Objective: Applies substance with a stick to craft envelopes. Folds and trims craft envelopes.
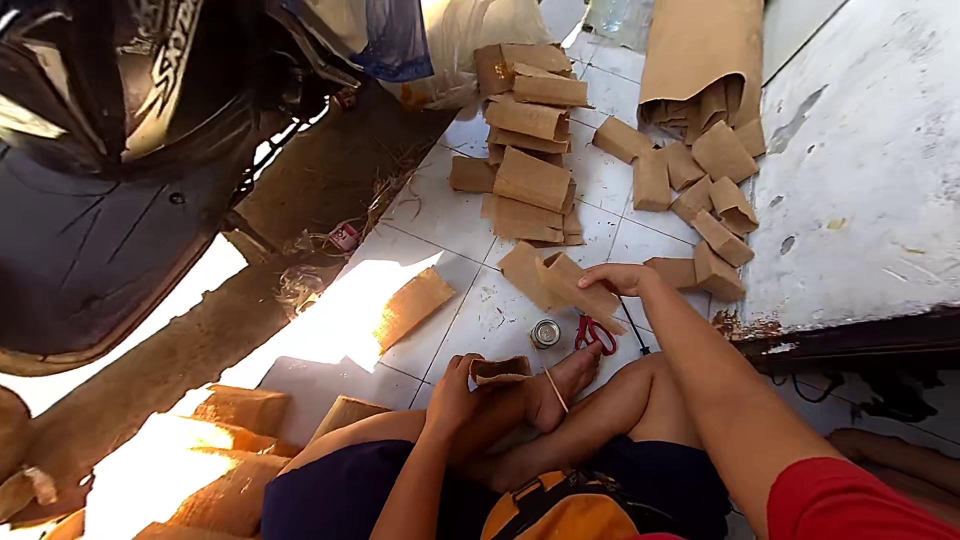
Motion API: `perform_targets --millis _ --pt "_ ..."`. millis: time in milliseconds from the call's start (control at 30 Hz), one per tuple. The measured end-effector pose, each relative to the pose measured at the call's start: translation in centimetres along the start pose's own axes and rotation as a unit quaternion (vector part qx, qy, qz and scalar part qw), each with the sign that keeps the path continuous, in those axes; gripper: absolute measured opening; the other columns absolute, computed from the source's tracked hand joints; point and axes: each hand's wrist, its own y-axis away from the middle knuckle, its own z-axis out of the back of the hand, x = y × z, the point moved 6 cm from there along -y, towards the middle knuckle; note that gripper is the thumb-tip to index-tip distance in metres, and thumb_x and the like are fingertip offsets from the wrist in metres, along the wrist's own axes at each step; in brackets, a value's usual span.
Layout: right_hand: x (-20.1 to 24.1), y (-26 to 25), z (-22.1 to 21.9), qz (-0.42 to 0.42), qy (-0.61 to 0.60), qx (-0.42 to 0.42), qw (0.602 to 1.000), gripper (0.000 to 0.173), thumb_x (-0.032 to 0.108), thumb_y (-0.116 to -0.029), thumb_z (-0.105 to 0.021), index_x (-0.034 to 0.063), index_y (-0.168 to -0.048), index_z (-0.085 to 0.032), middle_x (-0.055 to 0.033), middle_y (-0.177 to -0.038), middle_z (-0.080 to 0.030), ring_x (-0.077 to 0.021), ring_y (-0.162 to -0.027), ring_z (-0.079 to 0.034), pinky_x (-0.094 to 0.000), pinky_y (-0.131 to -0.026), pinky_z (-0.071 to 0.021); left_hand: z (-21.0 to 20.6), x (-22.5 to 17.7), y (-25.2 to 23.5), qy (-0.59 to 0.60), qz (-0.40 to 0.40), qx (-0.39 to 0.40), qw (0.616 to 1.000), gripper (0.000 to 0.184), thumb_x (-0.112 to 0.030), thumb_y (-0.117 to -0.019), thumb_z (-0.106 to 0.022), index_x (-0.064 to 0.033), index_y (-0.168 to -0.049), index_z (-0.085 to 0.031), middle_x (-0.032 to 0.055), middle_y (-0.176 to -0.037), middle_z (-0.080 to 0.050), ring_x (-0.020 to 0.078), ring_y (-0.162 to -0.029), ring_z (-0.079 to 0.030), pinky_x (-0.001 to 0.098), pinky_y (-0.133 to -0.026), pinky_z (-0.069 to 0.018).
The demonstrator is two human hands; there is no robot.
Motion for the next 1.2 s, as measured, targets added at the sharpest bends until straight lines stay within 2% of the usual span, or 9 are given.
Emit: perform_targets --millis 133,267,333,400,500,567,800,1033,1200 --pt "2.0 -0.3 -0.3 -0.011 0.184 -0.09 0.979 0.056 0.035 -0.0934 -0.073 -0.0047 -0.132 -0.061 -0.0283 -0.135 -0.058 -0.0401 -0.125 -0.056 -0.0583 -0.107 -0.0432 -0.2 0.1 -0.5 -0.001 -0.032 -0.025 0.999 0.053 -0.027 -0.085 -0.082 -0.0106 -0.132 -0.063 0.0169 -0.128 -0.063 0.0331 -0.117 -0.063 0.0535 -0.098 -0.0517" --pt "3.3 -0.5 -0.5 0.036 0.174 -0.249 0.952 0.108 0.06 -0.0843 -0.076 0.0102 -0.164 -0.023 -0.0244 -0.17 -0.001 -0.05 -0.152 -0.018 -0.0724 -0.115 -0.0253 -0.2 -0.1 -0.6 -0.011 -0.026 -0.018 0.999 0.052 -0.021 -0.0844 -0.083 -0.0094 -0.131 -0.063 0.0185 -0.128 -0.062 0.0339 -0.116 -0.063 0.054 -0.096 -0.052" --pt "2.0 1.9 1.4 0.11 -0.022 -0.367 0.923 0.089 0.047 -0.0947 -0.069 0.0094 -0.163 -0.027 -0.0213 -0.169 -0.016 -0.0433 -0.153 -0.023 -0.0649 -0.119 -0.0267 0.0 -0.1 -0.4 -0.01 -0.03 -0.027 0.999 0.051 -0.02 -0.0834 -0.084 -0.0083 -0.129 -0.064 0.0187 -0.126 -0.064 0.0345 -0.115 -0.064 0.0544 -0.095 -0.0525" --pt "-2.5 5.4 3.7 0.122 -0.343 -0.523 0.77 0.068 0.041 -0.1026 -0.059 0.0003 -0.153 -0.036 -0.0251 -0.153 -0.042 -0.0399 -0.136 -0.048 -0.0566 -0.106 -0.0456 0.1 -0.2 -0.3 -0.011 -0.024 -0.026 0.999 0.05 -0.021 -0.0838 -0.083 -0.0079 -0.129 -0.065 0.0184 -0.126 -0.064 0.034 -0.115 -0.063 0.0533 -0.095 -0.0528" --pt "-12.4 8.8 8.0 0.044 -0.577 -0.651 0.492 0.084 0.068 -0.1016 -0.03 0.0054 -0.158 -0.025 -0.0262 -0.156 -0.033 -0.0427 -0.143 -0.036 -0.0685 -0.106 -0.0391 0.0 -0.2 -0.5 -0.017 -0.019 -0.023 0.999 0.05 -0.022 -0.0834 -0.084 -0.0086 -0.128 -0.065 0.0176 -0.125 -0.064 0.0332 -0.114 -0.064 0.0531 -0.096 -0.0529" --pt "-15.9 8.7 10.7 0.051 -0.657 -0.618 0.429 0.094 0.078 -0.0974 -0.012 0.0096 -0.161 -0.015 -0.0244 -0.162 -0.023 -0.0429 -0.148 -0.03 -0.0703 -0.107 -0.037 -0.3 0.2 -0.8 -0.01 -0.032 -0.033 0.999 0.051 -0.02 -0.081 -0.085 -0.0069 -0.126 -0.066 0.019 -0.124 -0.065 0.0349 -0.113 -0.065 0.0553 -0.095 -0.053" --pt "-11.5 3.2 18.4 0.192 -0.636 -0.417 0.619 0.084 0.075 -0.0992 -0.008 0.0225 -0.164 -0.015 -0.0109 -0.169 -0.021 -0.0388 -0.15 -0.033 -0.0691 -0.107 -0.0403 -0.3 0.7 -0.8 0.021 -0.051 -0.047 0.997 0.053 -0.02 -0.0788 -0.085 -0.0046 -0.126 -0.066 0.0196 -0.122 -0.066 0.0349 -0.113 -0.064 0.0561 -0.097 -0.0506" --pt "-12.3 3.4 15.6 0.071 -0.675 -0.502 0.537 0.061 0.044 -0.1072 -0.043 0.0103 -0.154 -0.025 -0.0175 -0.141 -0.047 -0.0247 -0.114 -0.061 -0.032 -0.089 -0.0542 -0.2 0.3 -1.0 0.0 -0.067 -0.07 0.995 0.053 -0.018 -0.0793 -0.083 -0.0073 -0.129 -0.066 0.0199 -0.125 -0.065 0.0376 -0.113 -0.064 0.0586 -0.094 -0.052" --pt "-11.8 2.4 10.3 -0.074 -0.113 -0.439 0.888 0.049 0.036 -0.105 -0.057 0.0009 -0.139 -0.051 -0.0185 -0.115 -0.061 -0.0245 -0.086 -0.059 -0.0412 -0.075 -0.05 0.0 -0.2 -0.7 -0.032 0.003 0.001 0.999 0.054 -0.018 -0.0865 -0.08 -0.0123 -0.138 -0.063 0.0182 -0.134 -0.062 0.0371 -0.122 -0.061 0.0589 -0.102 -0.048"
